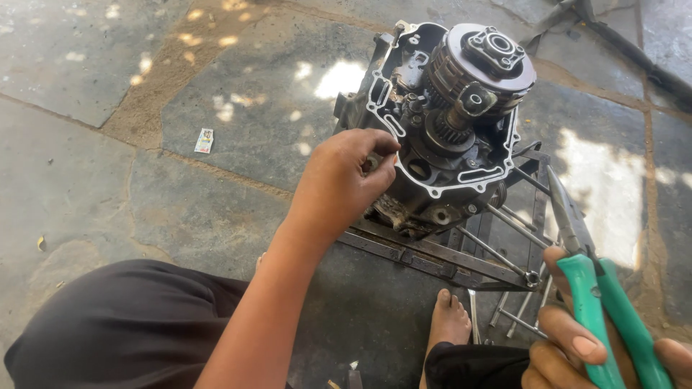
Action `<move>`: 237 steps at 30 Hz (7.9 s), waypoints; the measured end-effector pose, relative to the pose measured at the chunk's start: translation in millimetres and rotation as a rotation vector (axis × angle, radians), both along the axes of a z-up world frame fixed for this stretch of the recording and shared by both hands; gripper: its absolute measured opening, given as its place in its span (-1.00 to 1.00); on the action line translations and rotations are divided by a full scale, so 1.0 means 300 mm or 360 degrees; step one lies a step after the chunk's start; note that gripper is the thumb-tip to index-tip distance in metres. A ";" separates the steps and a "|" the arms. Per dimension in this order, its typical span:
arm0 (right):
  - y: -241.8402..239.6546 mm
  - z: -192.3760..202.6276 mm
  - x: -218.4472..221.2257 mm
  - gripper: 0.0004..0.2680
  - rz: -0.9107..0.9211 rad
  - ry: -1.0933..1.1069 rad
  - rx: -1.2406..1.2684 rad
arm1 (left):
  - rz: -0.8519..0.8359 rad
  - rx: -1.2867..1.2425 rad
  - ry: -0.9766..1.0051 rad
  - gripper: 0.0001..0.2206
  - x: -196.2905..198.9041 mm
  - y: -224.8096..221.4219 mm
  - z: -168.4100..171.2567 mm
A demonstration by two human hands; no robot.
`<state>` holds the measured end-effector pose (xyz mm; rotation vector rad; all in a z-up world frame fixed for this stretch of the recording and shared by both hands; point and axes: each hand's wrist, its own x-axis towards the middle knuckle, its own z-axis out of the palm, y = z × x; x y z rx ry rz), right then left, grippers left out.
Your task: Using pliers to manipulate and repair internal motorcycle engine components.
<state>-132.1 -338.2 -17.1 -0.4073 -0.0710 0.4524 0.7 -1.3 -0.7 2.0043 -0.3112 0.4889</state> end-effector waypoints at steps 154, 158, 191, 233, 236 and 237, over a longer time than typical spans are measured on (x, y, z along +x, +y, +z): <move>0.266 0.126 0.287 -0.61 0.0225 0.0209 -0.0424 | -0.0680 0.0188 0.0792 -0.24 -0.161 -0.183 0.104; 0.303 0.091 0.288 -0.58 0.0253 0.0215 -0.0181 | -0.0498 0.0171 0.0513 -0.29 -0.174 -0.157 0.087; 0.403 0.116 0.315 -0.58 0.0207 0.0275 0.0039 | -0.0728 0.0275 0.0231 -0.44 -0.049 -0.060 0.196; 0.129 0.085 0.437 -0.67 0.0315 0.0152 -0.0664 | -0.1291 -0.1677 0.1574 -0.58 -0.026 -0.322 0.050; 0.167 0.143 0.449 -0.63 0.0212 0.0144 -0.1024 | -0.1310 -0.1748 0.1521 -0.60 -0.005 -0.379 -0.004; 0.112 0.028 0.451 -0.63 0.0207 0.0090 -0.1030 | -0.1326 -0.1728 0.1469 -0.60 0.047 -0.413 -0.144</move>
